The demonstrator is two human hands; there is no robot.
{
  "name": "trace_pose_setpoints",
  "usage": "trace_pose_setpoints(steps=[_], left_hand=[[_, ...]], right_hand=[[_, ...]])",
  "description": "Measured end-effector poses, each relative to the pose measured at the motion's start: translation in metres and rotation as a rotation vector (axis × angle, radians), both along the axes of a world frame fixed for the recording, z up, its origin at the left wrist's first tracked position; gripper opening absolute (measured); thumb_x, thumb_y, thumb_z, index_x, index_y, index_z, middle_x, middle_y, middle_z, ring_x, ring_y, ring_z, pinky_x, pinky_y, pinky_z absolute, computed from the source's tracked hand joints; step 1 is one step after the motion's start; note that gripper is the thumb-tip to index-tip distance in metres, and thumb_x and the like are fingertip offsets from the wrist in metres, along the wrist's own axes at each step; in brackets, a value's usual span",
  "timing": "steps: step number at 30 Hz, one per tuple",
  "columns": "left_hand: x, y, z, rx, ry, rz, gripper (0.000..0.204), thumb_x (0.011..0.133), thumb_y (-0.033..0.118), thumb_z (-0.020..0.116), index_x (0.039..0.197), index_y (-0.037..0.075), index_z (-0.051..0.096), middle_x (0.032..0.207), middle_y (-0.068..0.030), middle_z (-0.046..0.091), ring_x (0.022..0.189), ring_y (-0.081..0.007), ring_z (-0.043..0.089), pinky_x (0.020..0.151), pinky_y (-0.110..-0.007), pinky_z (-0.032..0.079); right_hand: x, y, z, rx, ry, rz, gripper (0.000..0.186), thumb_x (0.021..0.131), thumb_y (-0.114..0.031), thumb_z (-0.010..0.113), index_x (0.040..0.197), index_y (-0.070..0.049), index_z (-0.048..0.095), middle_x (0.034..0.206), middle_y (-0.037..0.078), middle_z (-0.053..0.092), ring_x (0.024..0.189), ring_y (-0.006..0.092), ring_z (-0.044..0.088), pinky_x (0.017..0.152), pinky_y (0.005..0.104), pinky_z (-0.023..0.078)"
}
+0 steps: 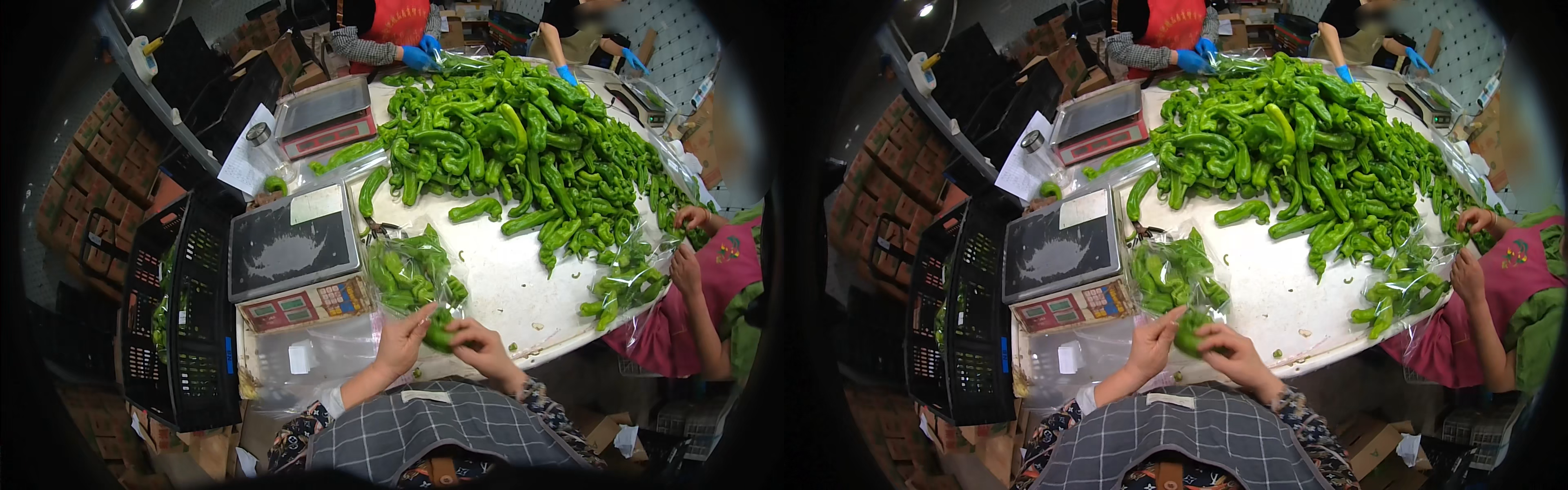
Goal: The person packs green chili peppers into clear plastic bags, weighs them on a digital scale, and places the sealed bags into a black crate. The person repeats this process continuously while coworkers perform similar tasks nearby.
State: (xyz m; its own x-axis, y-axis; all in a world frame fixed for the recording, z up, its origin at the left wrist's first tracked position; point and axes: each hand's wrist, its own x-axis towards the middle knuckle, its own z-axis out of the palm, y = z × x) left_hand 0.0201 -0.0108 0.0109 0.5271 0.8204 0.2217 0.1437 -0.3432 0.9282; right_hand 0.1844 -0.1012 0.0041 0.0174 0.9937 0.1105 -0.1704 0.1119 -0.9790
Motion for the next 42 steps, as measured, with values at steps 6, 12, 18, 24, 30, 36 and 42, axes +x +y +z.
trace_pose_setpoints(steps=[6, 12, 18, 24, 30, 36, 42], left_hand=[[-0.017, -0.014, 0.0, 0.246, 0.146, -0.092, 0.032, 0.085, 0.017, 0.057, 0.116, 0.017, 0.057, 0.082, -0.0152, 0.063, 0.067, -0.028, 0.063, 0.057, -0.03, 0.048], [-0.022, -0.021, -0.001, 0.331, 0.101, -0.114, 0.033, 0.082, 0.012, 0.059, 0.115, 0.016, 0.058, 0.08, -0.0135, 0.064, 0.063, -0.0239, 0.063, 0.055, -0.029, 0.048], [-0.04, -0.034, -0.016, 0.369, 0.343, -0.099, 0.041, 0.081, 0.015, 0.059, 0.121, 0.018, 0.052, 0.068, -0.0104, 0.061, 0.051, -0.0252, 0.057, 0.047, -0.032, 0.045], [-0.049, -0.034, -0.023, 0.228, 0.519, -0.098, 0.053, 0.079, 0.016, 0.055, 0.13, 0.02, 0.04, 0.061, -0.011, 0.057, 0.049, -0.0294, 0.055, 0.047, -0.039, 0.045], [-0.07, -0.008, -0.04, 0.056, 0.481, -0.072, 0.038, 0.084, 0.016, 0.049, 0.122, 0.015, 0.051, 0.073, -0.0165, 0.06, 0.063, -0.0301, 0.059, 0.059, -0.041, 0.046], [-0.109, 0.053, 0.082, -0.302, 0.052, -0.001, 0.029, 0.084, 0.002, 0.043, 0.108, 0.001, 0.058, 0.077, -0.0032, 0.061, 0.06, -0.0036, 0.051, 0.055, -0.018, 0.041], [-0.133, 0.088, 0.139, -0.66, -0.453, 0.031, 0.025, 0.085, 0.001, 0.043, 0.104, -0.001, 0.059, 0.058, 0.0056, 0.045, 0.038, -0.0008, 0.032, 0.034, -0.016, 0.025]], right_hand=[[-0.033, 0.052, -0.045, 0.351, -0.5, -0.073, 0.02, 0.074, -0.002, 0.059, 0.094, -0.003, 0.062, 0.116, 0.018, 0.048, 0.105, 0.0324, 0.049, 0.088, 0.0378, 0.04], [-0.035, 0.079, -0.055, 0.308, -0.746, -0.189, 0.035, 0.072, -0.008, 0.064, 0.107, -0.009, 0.057, 0.12, 0.015, 0.048, 0.106, 0.033, 0.048, 0.087, 0.0382, 0.04], [-0.007, 0.03, -0.038, 0.34, -1.028, -0.241, 0.043, 0.067, -0.011, 0.068, 0.108, -0.009, 0.054, 0.118, 0.015, 0.048, 0.099, 0.0325, 0.048, 0.083, 0.042, 0.039], [-0.006, 0.009, -0.028, 0.138, -1.176, -0.753, 0.066, 0.066, -0.016, 0.07, 0.125, -0.008, 0.039, 0.114, 0.017, 0.048, 0.106, 0.0317, 0.045, 0.089, 0.0414, 0.033], [0.02, 0.029, -0.061, -0.296, -0.647, -0.648, 0.019, 0.081, -0.016, 0.058, 0.095, -0.004, 0.06, 0.075, 0.011, 0.063, 0.065, 0.0212, 0.06, 0.061, 0.0301, 0.046], [0.008, 0.023, 0.062, -0.07, -0.643, -0.711, 0.012, 0.085, -0.009, 0.054, 0.084, 0.001, 0.06, 0.057, 0.004, 0.056, 0.049, 0.0076, 0.052, 0.047, 0.0231, 0.041], [-0.023, 0.059, 0.151, 0.028, -0.324, -0.508, 0.015, 0.085, -0.012, 0.053, 0.075, -0.001, 0.056, 0.055, -0.001, 0.05, 0.044, 0.0041, 0.046, 0.037, 0.0168, 0.033]])
